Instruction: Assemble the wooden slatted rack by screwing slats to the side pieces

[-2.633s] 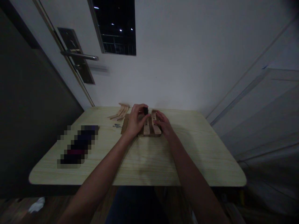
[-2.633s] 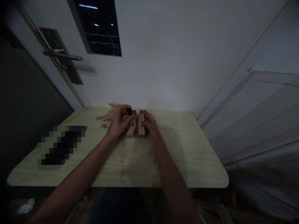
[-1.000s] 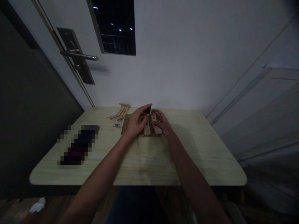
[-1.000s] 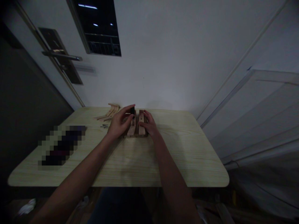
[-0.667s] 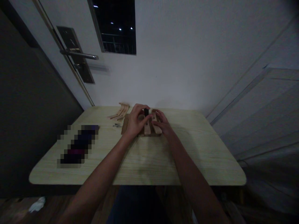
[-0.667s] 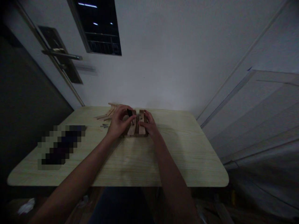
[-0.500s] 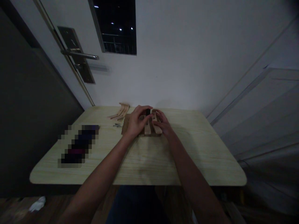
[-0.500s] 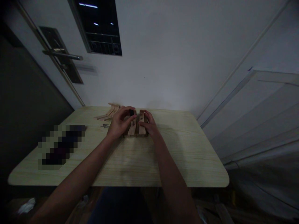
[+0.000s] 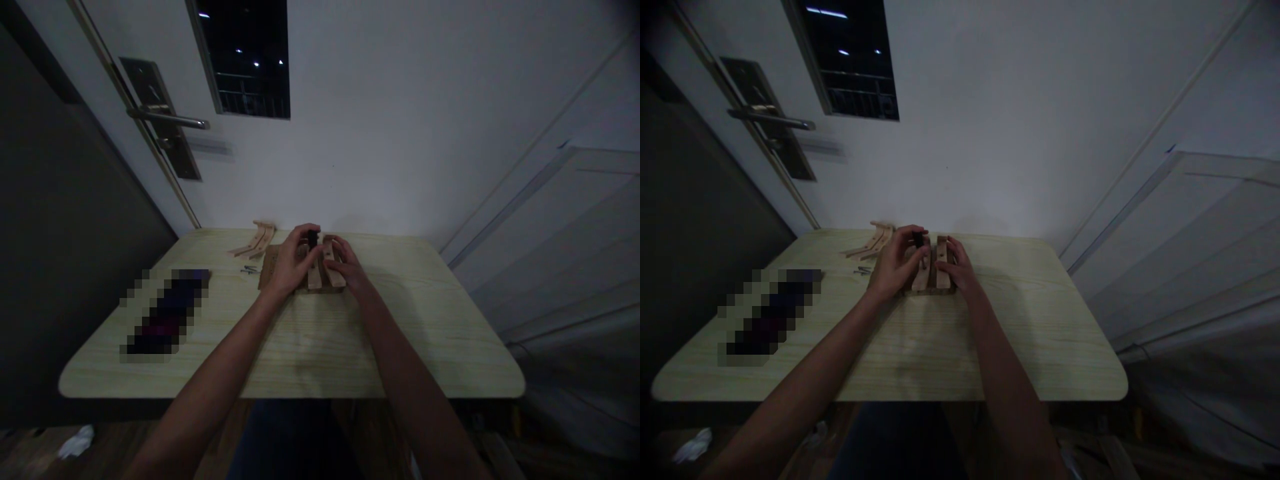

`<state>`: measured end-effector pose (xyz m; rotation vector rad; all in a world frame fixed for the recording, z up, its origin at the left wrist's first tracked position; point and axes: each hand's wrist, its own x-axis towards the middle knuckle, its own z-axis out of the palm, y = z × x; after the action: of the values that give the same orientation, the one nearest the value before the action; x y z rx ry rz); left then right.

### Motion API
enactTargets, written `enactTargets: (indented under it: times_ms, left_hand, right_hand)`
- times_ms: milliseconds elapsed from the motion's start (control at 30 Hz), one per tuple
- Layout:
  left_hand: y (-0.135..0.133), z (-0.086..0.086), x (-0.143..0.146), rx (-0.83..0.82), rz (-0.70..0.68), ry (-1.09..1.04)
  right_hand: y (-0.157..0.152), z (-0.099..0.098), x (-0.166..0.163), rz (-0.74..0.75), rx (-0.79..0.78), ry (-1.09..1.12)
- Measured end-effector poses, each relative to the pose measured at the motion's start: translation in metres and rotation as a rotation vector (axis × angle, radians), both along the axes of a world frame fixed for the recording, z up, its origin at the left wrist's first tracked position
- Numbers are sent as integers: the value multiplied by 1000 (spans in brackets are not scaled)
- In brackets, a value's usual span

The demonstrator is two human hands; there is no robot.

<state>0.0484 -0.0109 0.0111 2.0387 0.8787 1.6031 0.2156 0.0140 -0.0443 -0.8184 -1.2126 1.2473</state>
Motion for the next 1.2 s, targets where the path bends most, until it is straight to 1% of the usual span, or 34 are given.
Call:
enactTargets:
  times_ms: [100, 167, 233, 367, 467, 633, 800, 933, 1033, 1200]
  left_hand:
    - [6, -4, 0, 84, 116, -30]
    - [10, -7, -1, 114, 142, -34]
    - [12, -9, -2, 108, 144, -41]
    - [10, -10, -1, 62, 117, -43]
    - [4, -5, 0, 36, 66, -22]
    - [-1, -1, 0, 33, 29, 28]
    - [9, -6, -2, 10, 57, -66]
    - [12, -6, -2, -28, 88, -90]
    - [11, -5, -1, -62, 61, -116]
    - [10, -8, 1, -145, -37, -172]
  right_hand:
    - [1, -1, 0, -15, -10, 12]
    - [1, -1, -1, -7, -8, 20]
    - [2, -1, 0, -3, 5, 9]
    - [3, -2, 0, -16, 16, -4]
    - [4, -3, 0, -18, 11, 4]
    - [3, -4, 0, -9, 3, 9]
    - [4, -4, 2, 7, 10, 1]
    - [5, -4, 3, 11, 30, -26]
    - [4, -3, 3, 21, 39, -19]
    - [3, -3, 4, 18, 57, -53]
